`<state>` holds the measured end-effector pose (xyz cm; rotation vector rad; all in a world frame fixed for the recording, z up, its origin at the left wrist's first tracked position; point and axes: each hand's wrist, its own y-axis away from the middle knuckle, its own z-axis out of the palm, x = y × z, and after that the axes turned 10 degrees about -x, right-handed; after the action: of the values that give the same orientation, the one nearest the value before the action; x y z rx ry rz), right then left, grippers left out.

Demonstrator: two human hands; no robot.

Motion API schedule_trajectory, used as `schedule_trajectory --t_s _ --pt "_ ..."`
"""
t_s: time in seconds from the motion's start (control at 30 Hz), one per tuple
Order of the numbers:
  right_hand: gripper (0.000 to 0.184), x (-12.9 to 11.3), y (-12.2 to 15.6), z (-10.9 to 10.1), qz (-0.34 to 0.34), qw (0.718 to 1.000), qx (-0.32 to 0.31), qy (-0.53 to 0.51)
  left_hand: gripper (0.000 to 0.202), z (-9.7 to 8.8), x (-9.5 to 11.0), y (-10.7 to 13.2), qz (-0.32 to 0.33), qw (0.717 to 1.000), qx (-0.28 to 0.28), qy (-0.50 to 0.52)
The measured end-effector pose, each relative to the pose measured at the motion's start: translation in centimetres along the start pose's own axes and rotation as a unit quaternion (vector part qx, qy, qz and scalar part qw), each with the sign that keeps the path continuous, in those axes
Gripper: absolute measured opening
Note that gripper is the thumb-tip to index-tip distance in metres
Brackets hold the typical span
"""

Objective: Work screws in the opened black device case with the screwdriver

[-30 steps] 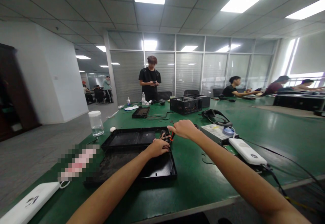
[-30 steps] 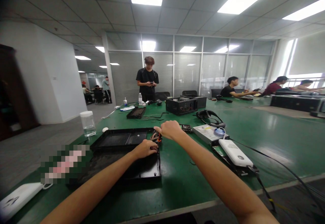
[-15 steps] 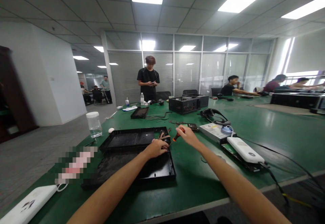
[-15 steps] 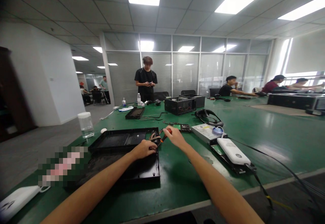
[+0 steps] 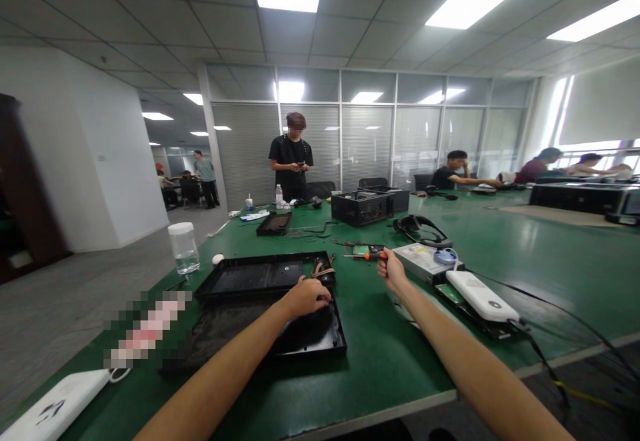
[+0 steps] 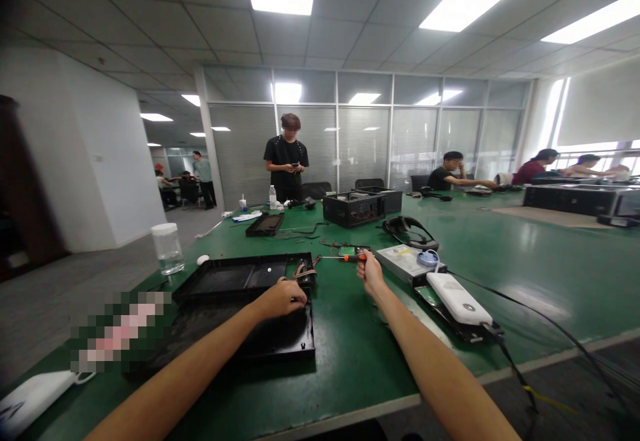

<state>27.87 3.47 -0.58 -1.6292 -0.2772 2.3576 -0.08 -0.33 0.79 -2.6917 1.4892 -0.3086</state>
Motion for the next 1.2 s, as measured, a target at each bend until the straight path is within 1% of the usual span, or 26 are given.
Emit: schedule_trajectory --t_s 0.07,0.13,0.2,0.3,0.37,0.4,0.47,0.5,0.53,0.57,0.6,0.63,0.67,0.7,0.73,0.77,0.8,0.83,0.9,0.97,1.0,1.03,1.1,1.2 --pt "0.028 0.1 0.1 0.1 0.027 1.0 -0.004 -0.015 0.011 -0.1 0.3 0.1 0.016 0.999 -0.029 0.008" --pt "0.024 0.1 0.2 0.6 0.056 0.998 -0.008 -0.042 0.015 -0.3 0.7 0.3 0.031 0.999 -0.041 0.017" --pt "0.017 0.0 0.4 1.3 0.074 0.994 -0.025 -0.077 0.019 -0.5 1.2 0.6 0.029 0.999 -0.034 0.023" --pt "0.005 -0.4 0.9 2.5 0.063 0.989 -0.083 -0.101 0.021 -1.0 1.6 0.8 0.003 1.0 -0.004 0.016" --pt "0.009 -0.7 1.5 3.3 0.044 0.989 -0.126 -0.057 0.02 -1.6 1.6 0.8 -0.009 1.0 0.018 0.001" --pt "0.011 -0.9 1.9 3.8 0.031 0.989 -0.147 -0.011 0.021 -2.2 1.5 0.8 -0.011 0.999 0.029 -0.009" --pt "0.018 -1.5 3.1 5.0 -0.009 0.976 -0.178 0.128 0.026 -3.7 0.7 1.0 -0.027 0.998 0.058 -0.023" --pt "0.023 -1.8 3.9 5.7 -0.039 0.958 -0.191 0.21 0.03 -4.5 0.0 1.2 -0.045 0.996 0.077 -0.024" --pt "0.028 -2.2 4.9 6.6 -0.074 0.93 -0.21 0.293 0.034 -5.3 -0.9 1.5 -0.072 0.993 0.096 -0.017" --pt "0.032 -2.6 6.1 7.4 -0.109 0.891 -0.238 0.371 0.038 -6.1 -1.9 1.9 -0.105 0.988 0.113 -0.003" --pt "0.033 -3.0 7.4 8.3 -0.141 0.842 -0.285 0.437 0.04 -6.7 -3.0 2.4 -0.133 0.984 0.122 0.011" --pt "0.031 -3.3 9.0 9.1 -0.169 0.779 -0.345 0.495 0.041 -7.1 -4.2 3.0 -0.155 0.98 0.12 0.022" --pt "0.025 -3.4 10.7 9.8 -0.189 0.71 -0.402 0.547 0.04 -7.3 -5.4 3.6 -0.168 0.98 0.105 0.031" --pt "0.02 -3.5 12.6 10.2 -0.198 0.642 -0.44 0.596 0.037 -7.2 -6.5 4.3 -0.171 0.982 0.077 0.036" --pt "0.017 -3.5 14.4 10.5 -0.196 0.59 -0.439 0.649 0.032 -7.0 -7.4 4.9 -0.166 0.985 0.041 0.032" --pt "0.018 -3.4 16.2 10.6 -0.189 0.558 -0.414 0.694 0.027 -6.5 -8.2 5.4 -0.158 0.987 0.001 0.019" --pt "0.019 -3.3 17.9 10.5 -0.183 0.538 -0.395 0.722 0.024 -6.0 -8.8 5.8 -0.15 0.988 -0.04 0.001" --pt "0.019 -3.2 19.3 10.3 -0.182 0.527 -0.38 0.738 0.022 -5.4 -9.1 6.1 -0.145 0.986 -0.074 -0.022" --pt "0.017 -3.4 21.4 9.6 -0.178 0.525 -0.367 0.747 0.022 -4.3 -9.3 6.2 -0.142 0.981 -0.115 -0.072" --pt "0.015 -3.7 22.3 8.8 -0.168 0.534 -0.366 0.743 0.023 -3.8 -8.9 6.0 -0.135 0.975 -0.127 -0.119" --pt "0.015 -3.9 22.4 8.5 -0.161 0.54 -0.363 0.742 0.022 -3.9 -8.6 5.8 -0.129 0.974 -0.127 -0.139" --pt "0.014 -4.0 22.2 8.2 -0.154 0.546 -0.358 0.742 0.02 -4.2 -8.2 5.6 -0.123 0.972 -0.126 -0.155" --pt "0.014 -4.1 21.2 8.0 -0.142 0.557 -0.344 0.743 0.018 -5.5 -7.3 5.4 -0.117 0.971 -0.12 -0.171" --pt "0.012 -3.5 18.3 8.3 -0.126 0.564 -0.336 0.744 0.021 -8.4 -5.3 5.5 -0.114 0.972 -0.098 -0.179"
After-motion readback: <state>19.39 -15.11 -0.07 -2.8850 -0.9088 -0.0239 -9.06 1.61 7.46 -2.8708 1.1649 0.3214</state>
